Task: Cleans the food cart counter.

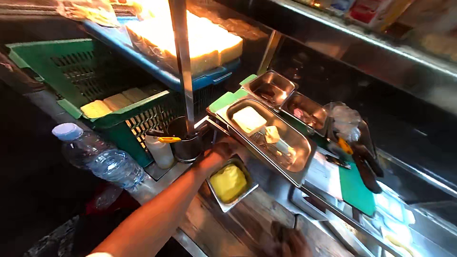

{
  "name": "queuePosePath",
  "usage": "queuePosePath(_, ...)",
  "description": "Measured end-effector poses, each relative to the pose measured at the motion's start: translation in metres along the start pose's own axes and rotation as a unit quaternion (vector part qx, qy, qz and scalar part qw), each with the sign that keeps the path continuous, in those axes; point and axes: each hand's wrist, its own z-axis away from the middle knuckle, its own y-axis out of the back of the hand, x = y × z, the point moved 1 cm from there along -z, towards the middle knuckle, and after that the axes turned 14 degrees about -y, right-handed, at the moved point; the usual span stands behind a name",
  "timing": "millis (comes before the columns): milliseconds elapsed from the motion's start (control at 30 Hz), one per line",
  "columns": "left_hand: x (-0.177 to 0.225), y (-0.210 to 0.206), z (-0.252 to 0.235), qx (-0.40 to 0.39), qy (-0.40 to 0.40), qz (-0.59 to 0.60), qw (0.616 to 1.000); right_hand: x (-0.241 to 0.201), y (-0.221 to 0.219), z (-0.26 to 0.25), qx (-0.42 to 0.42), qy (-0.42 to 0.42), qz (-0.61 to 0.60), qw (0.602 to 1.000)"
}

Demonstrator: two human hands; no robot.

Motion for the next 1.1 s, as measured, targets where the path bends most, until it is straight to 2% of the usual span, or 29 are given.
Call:
queuePosePath(67,-0.006,-0.001,-0.027,-0.071,0.003,0.005,0.997,-0.069,0.012,-0.058,0.055,0.061,-0.035,0.996)
queuePosePath(100,-0.004,-0.001,-0.033,-0.104,-0.001,0.023,0.994,-0.108,0.015,-0.087,0.033,0.062,-0.026,0.997)
queuePosePath(133,-0.005,-0.001,-0.037,-0.131,-0.014,0.032,0.991,-0.148,0.014,-0.111,-0.039,0.054,-0.002,0.998)
queuePosePath(167,-0.006,-0.002,-0.039,-0.148,-0.031,0.030,0.988,-0.184,0.009,-0.132,-0.145,0.056,0.016,0.988)
queuePosePath(200,-0.009,-0.004,-0.042,-0.155,-0.049,0.014,0.987,-0.207,-0.006,-0.154,-0.227,0.088,0.020,0.970)
queuePosePath(267,-0.017,-0.011,-0.046,-0.142,-0.048,0.004,0.989,-0.229,-0.032,-0.178,-0.294,0.151,0.026,0.944)
queuePosePath(367,-0.022,-0.014,-0.047,-0.157,-0.036,0.002,0.987,-0.224,-0.033,-0.180,-0.328,0.149,0.017,0.933)
queuePosePath(433,-0.021,-0.014,-0.043,-0.158,-0.004,0.031,0.987,-0.200,-0.020,-0.173,-0.336,0.149,0.017,0.930)
queuePosePath(567,-0.014,-0.015,-0.044,-0.148,-0.011,0.005,0.989,-0.142,0.011,-0.147,-0.250,0.211,0.127,0.936)
queuePosePath(667,-0.015,-0.013,-0.040,-0.133,-0.009,0.025,0.991,-0.112,-0.003,-0.137,-0.156,0.159,0.085,0.971)
queuePosePath(767,-0.016,-0.013,-0.030,-0.131,0.045,0.047,0.989,-0.117,-0.029,-0.134,-0.125,0.101,0.042,0.986)
queuePosePath(867,-0.019,-0.017,-0.024,-0.115,0.077,0.021,0.990,-0.115,-0.044,-0.123,-0.079,0.109,0.036,0.990)
queuePosePath(1000,-0.006,-0.011,-0.008,-0.116,0.093,-0.002,0.989,-0.112,-0.043,-0.075,-0.089,0.137,0.085,0.983)
queuePosePath(1100,-0.009,-0.013,-0.001,-0.110,0.099,-0.011,0.989,-0.112,-0.054,-0.036,-0.085,0.128,0.031,0.988)
